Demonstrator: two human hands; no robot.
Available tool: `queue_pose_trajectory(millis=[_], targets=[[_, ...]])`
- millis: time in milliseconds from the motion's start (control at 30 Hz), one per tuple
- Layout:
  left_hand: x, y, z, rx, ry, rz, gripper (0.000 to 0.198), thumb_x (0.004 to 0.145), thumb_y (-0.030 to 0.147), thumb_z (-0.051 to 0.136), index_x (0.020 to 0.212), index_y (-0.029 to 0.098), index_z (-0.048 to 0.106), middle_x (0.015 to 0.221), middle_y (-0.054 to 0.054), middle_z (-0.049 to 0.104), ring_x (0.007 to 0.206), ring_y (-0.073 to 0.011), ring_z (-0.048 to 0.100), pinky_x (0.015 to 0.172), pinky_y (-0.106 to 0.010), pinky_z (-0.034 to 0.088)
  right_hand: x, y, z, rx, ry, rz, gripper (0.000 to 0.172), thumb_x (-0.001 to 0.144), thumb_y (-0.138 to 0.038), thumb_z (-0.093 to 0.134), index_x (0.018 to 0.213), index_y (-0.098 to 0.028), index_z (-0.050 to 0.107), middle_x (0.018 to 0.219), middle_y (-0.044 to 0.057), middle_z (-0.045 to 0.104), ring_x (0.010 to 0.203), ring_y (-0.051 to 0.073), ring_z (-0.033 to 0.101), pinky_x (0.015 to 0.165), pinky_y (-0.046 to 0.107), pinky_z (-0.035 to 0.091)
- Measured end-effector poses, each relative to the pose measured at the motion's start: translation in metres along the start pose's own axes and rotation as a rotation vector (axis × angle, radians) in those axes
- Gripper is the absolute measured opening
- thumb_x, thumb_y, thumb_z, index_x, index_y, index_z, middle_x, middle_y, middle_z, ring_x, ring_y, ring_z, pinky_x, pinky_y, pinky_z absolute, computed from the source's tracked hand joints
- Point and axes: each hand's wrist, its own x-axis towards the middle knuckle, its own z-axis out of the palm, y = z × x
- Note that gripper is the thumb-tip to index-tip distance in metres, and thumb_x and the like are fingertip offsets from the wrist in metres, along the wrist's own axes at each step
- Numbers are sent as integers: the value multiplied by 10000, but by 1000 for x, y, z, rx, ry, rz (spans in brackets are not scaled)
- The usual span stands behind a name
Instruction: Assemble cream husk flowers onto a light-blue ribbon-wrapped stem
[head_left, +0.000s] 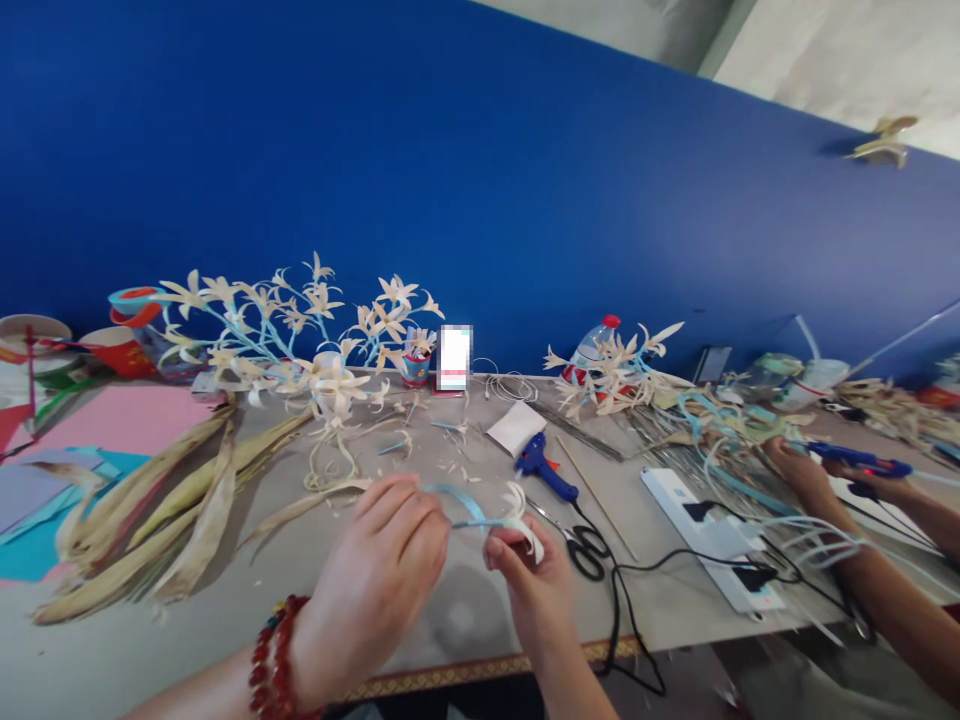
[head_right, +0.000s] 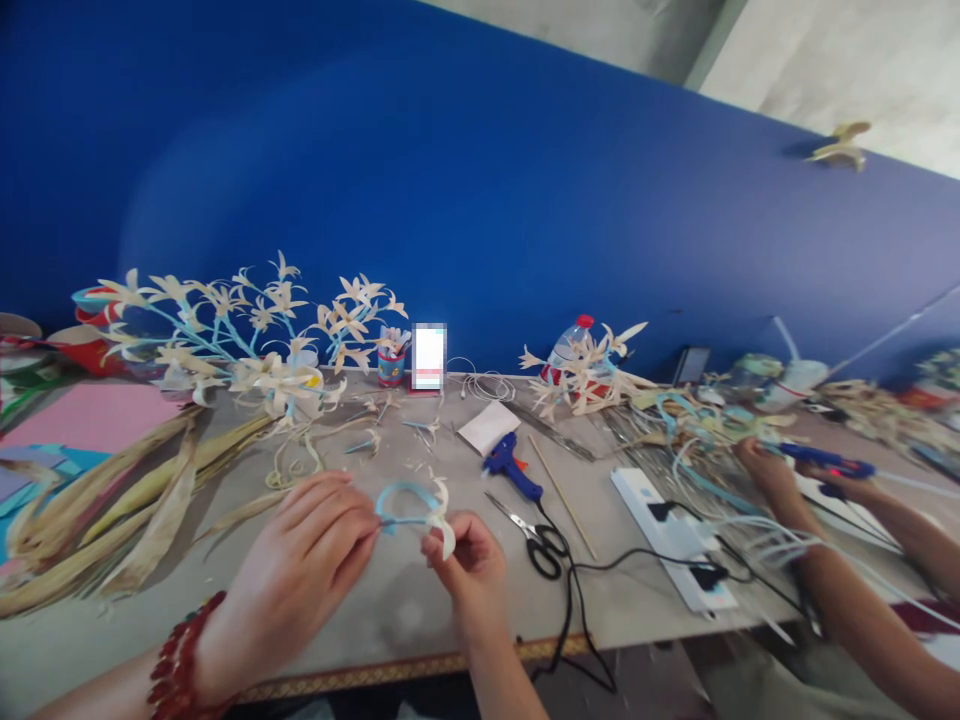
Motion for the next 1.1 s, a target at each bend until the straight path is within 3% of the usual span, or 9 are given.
queue_pose_trajectory(millis=[100, 233, 333, 433, 567, 733, 900, 1100], targets=[[-2, 3, 1, -2, 6, 8, 121, 824, 59, 531, 829, 158, 601, 801, -42, 661, 781, -191, 597, 933, -426, 441, -3, -4, 11, 9, -21, 1, 223, 683, -248, 784, 670, -181, 572, 623, -31, 516, 573, 101, 446, 537, 221, 357], [2, 6, -1, -39, -33, 18, 147, 825, 44, 512, 795, 161, 595, 768, -42, 660, 746, -181, 596, 908, -409, 451, -3, -8, 23, 22, -33, -57, 192, 687, -246, 778, 811, -205, 637, 790, 8, 580, 708, 145, 525, 630, 257, 422], [4, 3, -4, -125, -69, -39, 146, 835, 60, 502, 810, 176, 587, 790, -45, 663, 780, -187, 595, 915, -408, 439, 0, -9, 26, 34, -37, -56, 163, 733, -272, 741, 862, -212, 660, 795, 17, 603, 707, 152, 542, 658, 279, 437], [2, -4, -11, -231, -57, -166, 104, 851, 121, 515, 841, 202, 578, 845, -47, 663, 857, -203, 593, 879, -384, 448, 4, -9, 18, 2, 10, -44, 131, 782, -312, 693, 846, -201, 666, 703, 12, 610, 640, 145, 534, 627, 282, 435], [-1, -18, -22, -373, -64, -406, 30, 829, 194, 585, 804, 211, 580, 857, -22, 651, 828, -180, 603, 767, -299, 464, 9, -11, -4, -68, 45, -41, 127, 841, -321, 627, 861, -199, 660, 749, 15, 631, 623, 127, 544, 616, 273, 429], [-5, -32, -22, -776, -123, -666, 80, 818, 274, 628, 803, 207, 588, 789, 12, 610, 742, -138, 574, 675, -241, 455, 12, -18, -27, -183, 101, -109, 147, 801, -282, 678, 726, -196, 585, 619, -26, 561, 556, 112, 507, 543, 247, 393], [-15, -35, -9, -955, -187, -769, 123, 807, 294, 648, 799, 183, 594, 802, -3, 601, 747, -137, 558, 682, -245, 445, 15, -27, -41, -250, 140, -141, 153, 755, -272, 719, 736, -195, 589, 653, -16, 562, 567, 117, 515, 544, 254, 409], [-20, -34, 1, -1005, -239, -803, 142, 793, 300, 660, 780, 176, 593, 790, -3, 602, 735, -134, 557, 671, -245, 440, 22, -25, -44, -255, 47, -80, 128, 792, -300, 681, 843, -205, 614, 739, 5, 618, 639, 140, 575, 628, 289, 468]])
